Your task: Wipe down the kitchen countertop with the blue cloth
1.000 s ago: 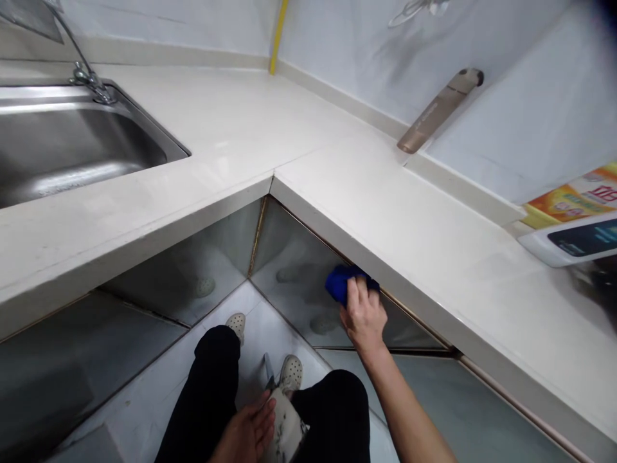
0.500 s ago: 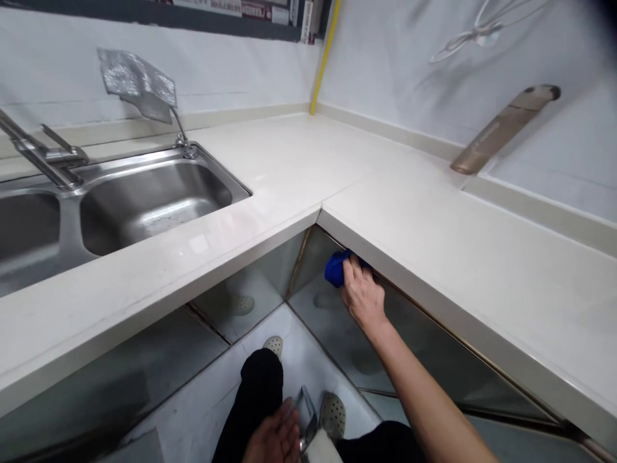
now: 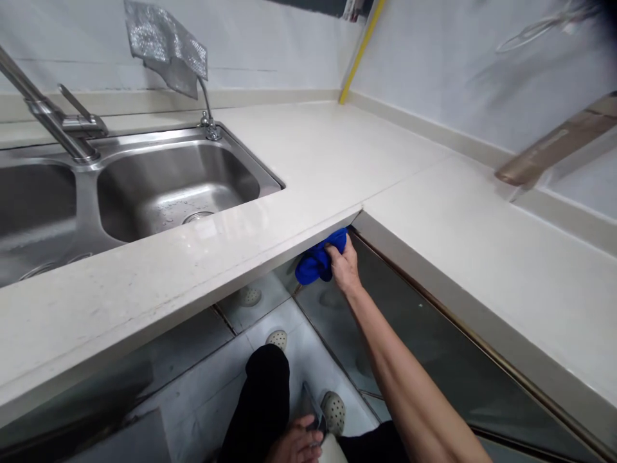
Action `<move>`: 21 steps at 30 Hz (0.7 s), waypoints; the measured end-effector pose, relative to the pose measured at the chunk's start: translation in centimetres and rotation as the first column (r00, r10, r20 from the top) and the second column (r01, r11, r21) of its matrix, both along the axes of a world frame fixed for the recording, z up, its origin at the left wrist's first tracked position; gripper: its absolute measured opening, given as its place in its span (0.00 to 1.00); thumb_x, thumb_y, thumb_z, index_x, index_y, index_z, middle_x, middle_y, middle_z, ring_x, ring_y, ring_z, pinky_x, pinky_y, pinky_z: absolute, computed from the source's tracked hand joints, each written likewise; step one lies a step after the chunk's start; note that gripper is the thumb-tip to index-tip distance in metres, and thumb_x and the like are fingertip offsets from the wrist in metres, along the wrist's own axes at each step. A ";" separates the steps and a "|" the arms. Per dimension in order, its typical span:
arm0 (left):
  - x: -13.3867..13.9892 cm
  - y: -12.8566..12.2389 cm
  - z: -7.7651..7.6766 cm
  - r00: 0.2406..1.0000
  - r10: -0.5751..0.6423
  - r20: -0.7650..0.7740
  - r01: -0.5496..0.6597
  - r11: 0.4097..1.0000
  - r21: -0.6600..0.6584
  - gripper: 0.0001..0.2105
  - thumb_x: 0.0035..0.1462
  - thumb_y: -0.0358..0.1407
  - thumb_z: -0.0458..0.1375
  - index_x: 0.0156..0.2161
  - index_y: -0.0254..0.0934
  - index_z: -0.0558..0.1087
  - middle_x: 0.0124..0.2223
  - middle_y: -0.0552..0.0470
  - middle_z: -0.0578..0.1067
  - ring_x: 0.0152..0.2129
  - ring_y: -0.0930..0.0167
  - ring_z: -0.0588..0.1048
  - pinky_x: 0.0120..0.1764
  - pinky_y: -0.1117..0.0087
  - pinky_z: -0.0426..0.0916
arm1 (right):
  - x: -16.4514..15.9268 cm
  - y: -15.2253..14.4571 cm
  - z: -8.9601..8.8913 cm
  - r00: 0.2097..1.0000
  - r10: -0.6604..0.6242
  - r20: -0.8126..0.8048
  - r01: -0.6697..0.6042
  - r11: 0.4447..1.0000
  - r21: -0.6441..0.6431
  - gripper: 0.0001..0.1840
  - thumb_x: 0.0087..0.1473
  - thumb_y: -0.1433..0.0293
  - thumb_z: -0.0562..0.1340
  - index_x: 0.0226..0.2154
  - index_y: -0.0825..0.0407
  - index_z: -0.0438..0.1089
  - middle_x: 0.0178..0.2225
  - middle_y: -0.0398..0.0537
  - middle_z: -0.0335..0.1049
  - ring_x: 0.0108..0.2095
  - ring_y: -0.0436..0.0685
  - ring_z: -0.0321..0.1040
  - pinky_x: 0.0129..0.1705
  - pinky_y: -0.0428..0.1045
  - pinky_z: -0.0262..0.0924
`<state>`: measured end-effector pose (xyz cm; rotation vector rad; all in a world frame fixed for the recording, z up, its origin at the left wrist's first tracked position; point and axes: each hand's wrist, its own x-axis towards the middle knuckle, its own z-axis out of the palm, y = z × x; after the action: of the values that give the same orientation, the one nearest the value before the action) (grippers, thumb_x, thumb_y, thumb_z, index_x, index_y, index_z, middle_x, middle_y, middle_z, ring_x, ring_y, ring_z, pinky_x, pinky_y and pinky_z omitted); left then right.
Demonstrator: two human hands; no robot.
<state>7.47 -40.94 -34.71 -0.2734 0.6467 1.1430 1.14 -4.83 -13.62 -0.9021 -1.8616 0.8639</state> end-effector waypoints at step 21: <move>-2.7 2.8 11.3 0.884 0.291 -0.365 -0.225 0.951 0.211 0.23 0.48 0.41 0.65 0.49 0.36 0.73 0.48 0.43 0.76 0.44 0.63 0.74 0.51 0.62 0.65 | -4.8 -18.3 0.8 0.903 0.241 0.356 -0.342 0.904 0.255 0.29 0.49 0.77 0.51 0.56 0.61 0.59 0.57 0.63 0.59 0.52 0.65 0.59 0.56 0.60 0.59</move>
<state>4.79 -38.18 -23.36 0.0169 0.8824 1.5219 -3.64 -23.12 -12.84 -0.5896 -2.3821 0.5937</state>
